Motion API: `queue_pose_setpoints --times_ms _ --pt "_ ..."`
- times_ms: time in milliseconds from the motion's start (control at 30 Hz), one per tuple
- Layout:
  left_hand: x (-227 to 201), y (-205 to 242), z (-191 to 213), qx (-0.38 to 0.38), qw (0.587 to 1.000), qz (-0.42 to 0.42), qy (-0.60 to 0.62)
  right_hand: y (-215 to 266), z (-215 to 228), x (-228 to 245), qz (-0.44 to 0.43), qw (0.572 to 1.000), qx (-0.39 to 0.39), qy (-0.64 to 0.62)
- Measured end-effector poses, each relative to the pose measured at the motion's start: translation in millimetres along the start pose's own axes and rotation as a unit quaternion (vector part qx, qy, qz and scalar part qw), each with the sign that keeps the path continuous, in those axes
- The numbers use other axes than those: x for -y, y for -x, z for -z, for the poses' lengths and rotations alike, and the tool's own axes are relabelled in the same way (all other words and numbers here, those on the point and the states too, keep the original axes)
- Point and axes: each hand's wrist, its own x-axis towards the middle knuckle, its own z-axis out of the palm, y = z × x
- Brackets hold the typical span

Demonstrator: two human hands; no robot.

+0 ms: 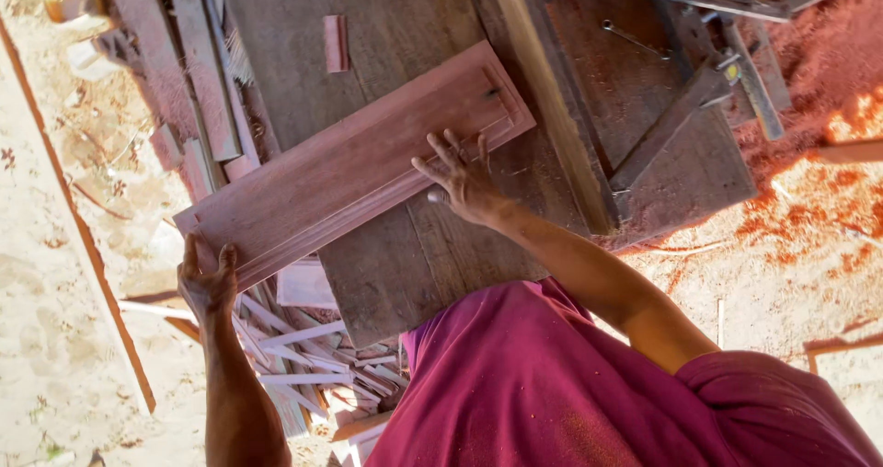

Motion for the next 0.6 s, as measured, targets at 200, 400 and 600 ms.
queue_pose_setpoints --times_ms 200,400,600 --pt "-5.5 -62.4 -48.9 -0.026 0.999 -0.030 -0.006 -18.4 -5.9 -29.1 -0.112 0.991 -0.072 0.013" --pt "-6.6 -118.2 -68.9 0.005 1.000 -0.006 -0.012 -36.2 -9.0 -41.3 -0.140 0.986 -0.090 0.015" --pt "-12.6 -138.4 -75.0 0.018 1.000 0.012 0.018 -56.2 -14.3 -52.0 -0.154 0.980 -0.117 0.038"
